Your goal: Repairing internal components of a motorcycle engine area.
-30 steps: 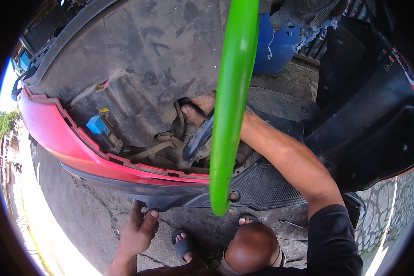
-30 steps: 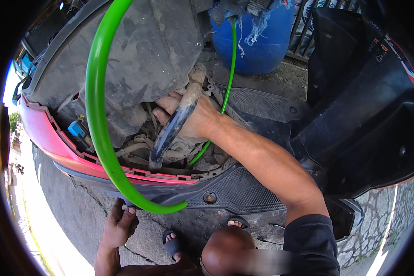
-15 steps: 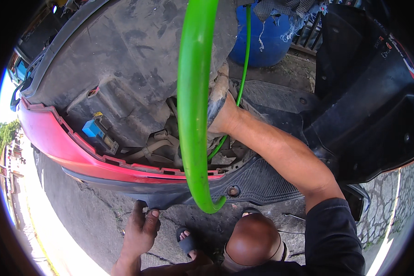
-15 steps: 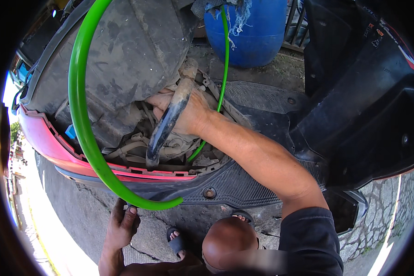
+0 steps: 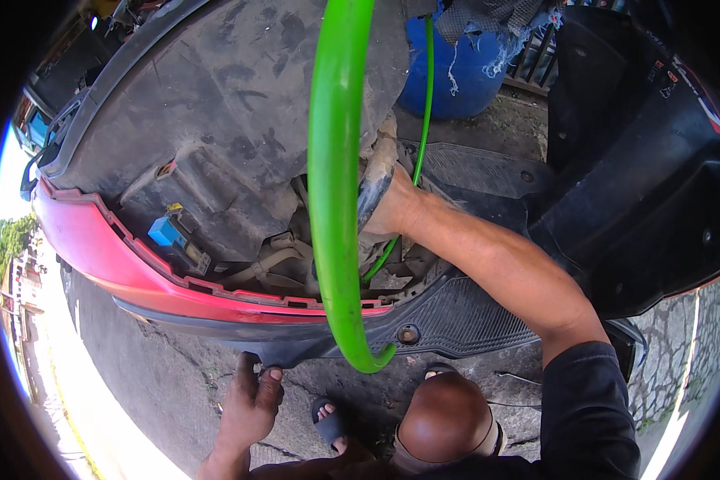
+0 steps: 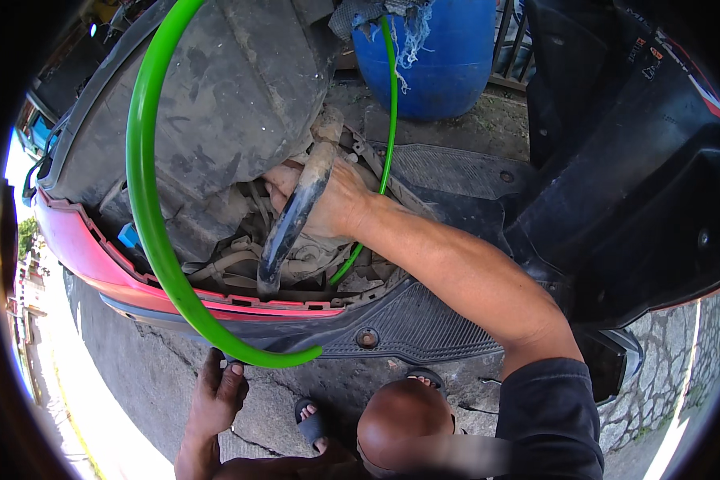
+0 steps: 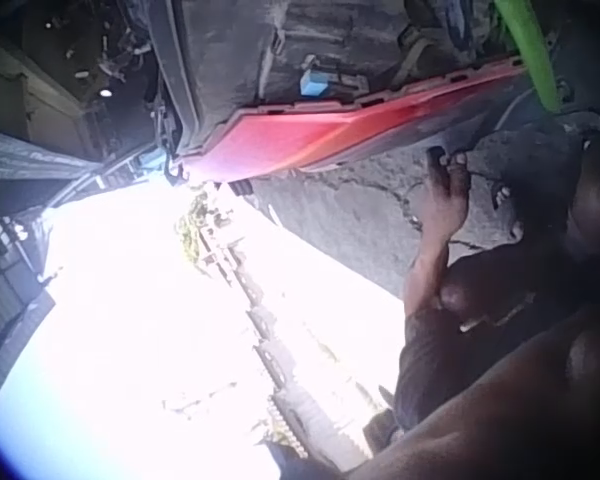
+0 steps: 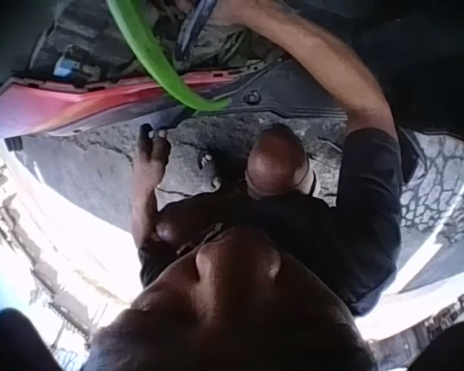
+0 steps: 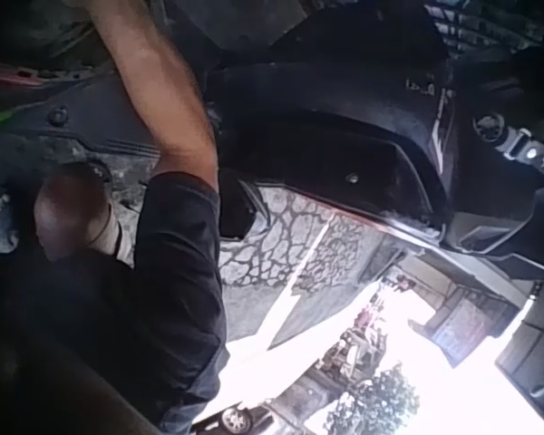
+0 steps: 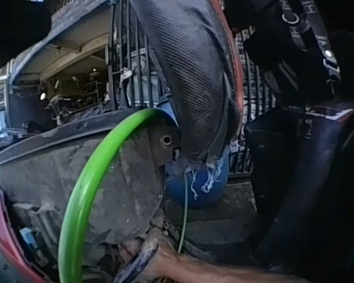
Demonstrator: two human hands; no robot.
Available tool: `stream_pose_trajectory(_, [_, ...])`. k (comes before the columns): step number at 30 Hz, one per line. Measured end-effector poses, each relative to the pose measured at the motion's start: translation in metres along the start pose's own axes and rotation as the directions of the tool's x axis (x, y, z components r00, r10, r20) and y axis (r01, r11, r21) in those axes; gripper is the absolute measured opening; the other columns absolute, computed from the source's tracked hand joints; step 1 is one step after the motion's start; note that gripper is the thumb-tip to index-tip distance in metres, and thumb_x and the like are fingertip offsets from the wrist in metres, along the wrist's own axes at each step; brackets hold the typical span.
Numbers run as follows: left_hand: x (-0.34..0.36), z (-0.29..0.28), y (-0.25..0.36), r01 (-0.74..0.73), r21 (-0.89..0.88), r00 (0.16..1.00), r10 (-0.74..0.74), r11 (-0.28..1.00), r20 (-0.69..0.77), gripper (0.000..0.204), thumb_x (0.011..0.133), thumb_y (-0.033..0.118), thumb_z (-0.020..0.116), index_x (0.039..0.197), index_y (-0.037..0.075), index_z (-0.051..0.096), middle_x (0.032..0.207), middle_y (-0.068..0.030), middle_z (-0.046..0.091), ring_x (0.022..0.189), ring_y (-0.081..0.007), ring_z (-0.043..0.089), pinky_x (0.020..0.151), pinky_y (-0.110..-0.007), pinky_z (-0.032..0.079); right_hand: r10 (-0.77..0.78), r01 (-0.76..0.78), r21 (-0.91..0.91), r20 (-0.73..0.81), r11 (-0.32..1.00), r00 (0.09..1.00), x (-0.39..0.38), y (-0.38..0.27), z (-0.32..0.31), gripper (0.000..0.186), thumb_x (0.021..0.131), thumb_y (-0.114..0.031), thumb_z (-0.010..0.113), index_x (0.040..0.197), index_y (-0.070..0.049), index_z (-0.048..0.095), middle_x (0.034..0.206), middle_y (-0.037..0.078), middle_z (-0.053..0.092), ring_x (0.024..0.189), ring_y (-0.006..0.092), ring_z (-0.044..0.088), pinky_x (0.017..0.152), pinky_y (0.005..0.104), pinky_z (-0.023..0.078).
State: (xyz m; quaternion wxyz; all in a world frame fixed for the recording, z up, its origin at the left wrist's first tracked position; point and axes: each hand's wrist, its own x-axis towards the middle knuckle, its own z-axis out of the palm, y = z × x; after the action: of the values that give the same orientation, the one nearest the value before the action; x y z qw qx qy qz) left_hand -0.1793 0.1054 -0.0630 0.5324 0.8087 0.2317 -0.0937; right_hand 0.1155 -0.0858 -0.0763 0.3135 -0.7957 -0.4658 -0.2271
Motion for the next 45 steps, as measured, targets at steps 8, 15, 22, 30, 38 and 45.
stream_pose_trajectory(8, [0.002,-0.004,0.003,0.065,0.110,0.998,-0.064,0.992,-0.010,0.041,0.098,0.026,0.054,0.122,-0.005,0.043,0.060,-0.0069,0.056,0.051,-0.0157,0.053,0.051,-0.032,0.042,-0.022,0.019,-0.048,-0.049,0.999,0.999,0.003,-0.003,0.004,0.028,0.076,-0.017,0.059,0.103,-0.014,0.067,0.090,0.009,0.068,0.083,0.0312,0.066,0.074,0.0441,0.053])
stream_pose_trajectory(15, [-0.001,-0.003,0.000,0.046,0.121,0.999,-0.046,0.992,-0.002,0.040,0.097,0.024,0.055,0.122,-0.005,0.044,0.062,-0.0080,0.058,0.053,-0.0167,0.055,0.052,-0.032,0.043,0.022,-0.023,-0.019,-0.044,1.000,0.999,0.000,-0.006,0.003,0.022,0.076,-0.018,0.061,0.096,-0.012,0.067,0.091,0.009,0.069,0.083,0.0309,0.066,0.074,0.0443,0.052])
stream_pose_trajectory(22, [0.000,-0.004,0.006,0.072,0.121,0.997,-0.073,0.990,0.001,0.038,0.097,0.024,0.055,0.118,-0.005,0.044,0.061,-0.0080,0.057,0.054,-0.0187,0.055,0.054,-0.034,0.044,-0.006,0.006,-0.006,-0.011,1.000,1.000,0.001,-0.007,-0.001,0.019,0.076,-0.019,0.062,0.092,-0.010,0.066,0.087,0.011,0.068,0.083,0.0315,0.065,0.075,0.0437,0.051])
stream_pose_trajectory(30, [0.000,-0.005,0.000,0.057,0.071,0.998,-0.058,0.996,0.019,0.036,0.098,0.024,0.054,0.118,-0.005,0.044,0.061,-0.0055,0.057,0.054,-0.0140,0.053,0.052,-0.030,0.042,0.024,-0.026,-0.059,-0.036,0.998,0.999,0.004,-0.014,-0.003,0.026,0.078,-0.018,0.059,0.102,-0.011,0.066,0.092,0.012,0.069,0.088,0.0333,0.065,0.080,0.0459,0.051])
stream_pose_trajectory(38, [0.000,-0.005,0.003,0.055,0.113,0.998,-0.059,0.992,0.028,0.039,0.098,0.026,0.055,0.119,-0.005,0.044,0.061,-0.0055,0.056,0.054,-0.0140,0.052,0.052,-0.030,0.042,0.094,-0.094,-0.009,0.134,0.996,0.987,0.004,-0.016,-0.012,0.029,0.080,-0.020,0.058,0.106,-0.010,0.066,0.098,0.016,0.069,0.092,0.0345,0.065,0.084,0.0451,0.051])
stream_pose_trajectory(45, [-0.001,-0.007,0.000,0.037,0.125,0.999,-0.042,0.992,0.034,0.039,0.098,0.026,0.054,0.119,-0.006,0.044,0.060,-0.0060,0.055,0.054,-0.0151,0.053,0.052,-0.031,0.043,0.052,-0.054,-0.072,-0.024,0.996,0.998,0.006,-0.018,-0.008,0.028,0.079,-0.019,0.059,0.104,-0.009,0.066,0.097,0.014,0.069,0.093,0.0346,0.065,0.085,0.0453,0.051])
